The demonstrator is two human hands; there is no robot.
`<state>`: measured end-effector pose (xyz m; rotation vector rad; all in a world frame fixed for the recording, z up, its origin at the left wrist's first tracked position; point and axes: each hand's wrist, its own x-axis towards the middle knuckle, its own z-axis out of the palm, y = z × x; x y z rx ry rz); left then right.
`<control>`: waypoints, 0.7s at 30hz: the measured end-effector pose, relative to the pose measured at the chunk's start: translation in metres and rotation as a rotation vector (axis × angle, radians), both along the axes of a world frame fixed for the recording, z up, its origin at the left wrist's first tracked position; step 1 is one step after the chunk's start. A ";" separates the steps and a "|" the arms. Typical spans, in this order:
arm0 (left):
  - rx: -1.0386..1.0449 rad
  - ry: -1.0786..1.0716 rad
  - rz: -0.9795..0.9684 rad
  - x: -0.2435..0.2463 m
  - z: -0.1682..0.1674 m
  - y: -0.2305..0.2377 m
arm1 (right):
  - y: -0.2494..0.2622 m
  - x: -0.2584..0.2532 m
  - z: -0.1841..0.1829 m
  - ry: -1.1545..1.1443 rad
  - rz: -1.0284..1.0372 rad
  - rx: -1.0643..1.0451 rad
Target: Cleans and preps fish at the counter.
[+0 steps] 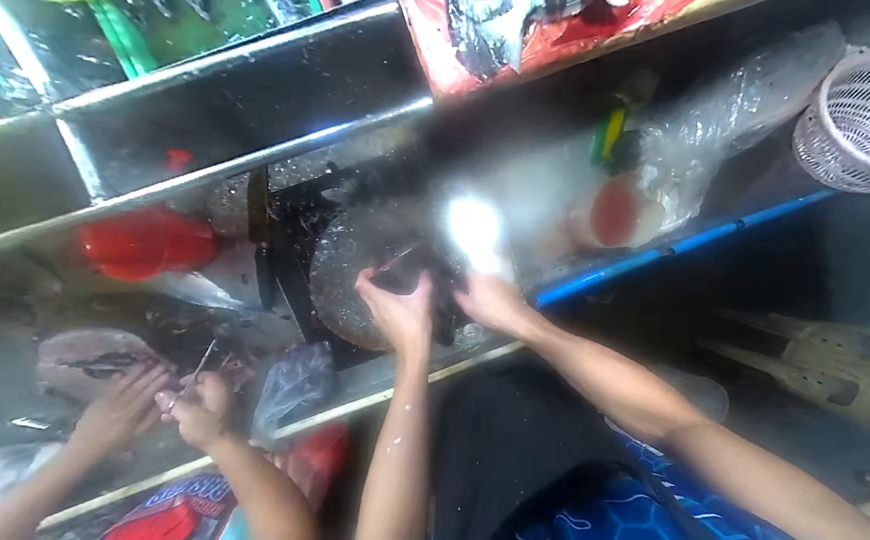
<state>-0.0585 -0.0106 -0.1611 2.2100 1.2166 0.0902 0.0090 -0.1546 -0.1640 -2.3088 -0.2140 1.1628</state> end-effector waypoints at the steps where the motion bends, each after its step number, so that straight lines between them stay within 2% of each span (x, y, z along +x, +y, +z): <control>1: 0.000 0.025 -0.012 -0.003 0.002 0.004 | -0.001 -0.003 0.008 0.048 -0.034 0.035; 4: 0.049 0.120 -0.122 0.000 0.011 0.015 | -0.010 0.008 0.017 0.268 -0.107 0.098; 7: 0.126 0.187 -0.387 0.008 0.019 0.029 | -0.041 0.025 0.017 0.491 -0.223 0.164; 12: 0.090 0.187 -0.757 0.015 0.018 0.084 | -0.068 0.011 -0.007 0.600 -0.268 0.164; 14: 0.041 0.148 -0.915 0.019 0.015 0.101 | -0.081 0.016 -0.009 0.462 -0.219 0.092; 17: -0.014 0.125 -1.114 0.024 0.013 0.111 | -0.100 0.023 0.003 0.098 -0.157 -0.027; 21: -0.023 0.097 -1.174 0.026 0.012 0.110 | -0.069 0.031 -0.002 -0.102 -0.012 0.093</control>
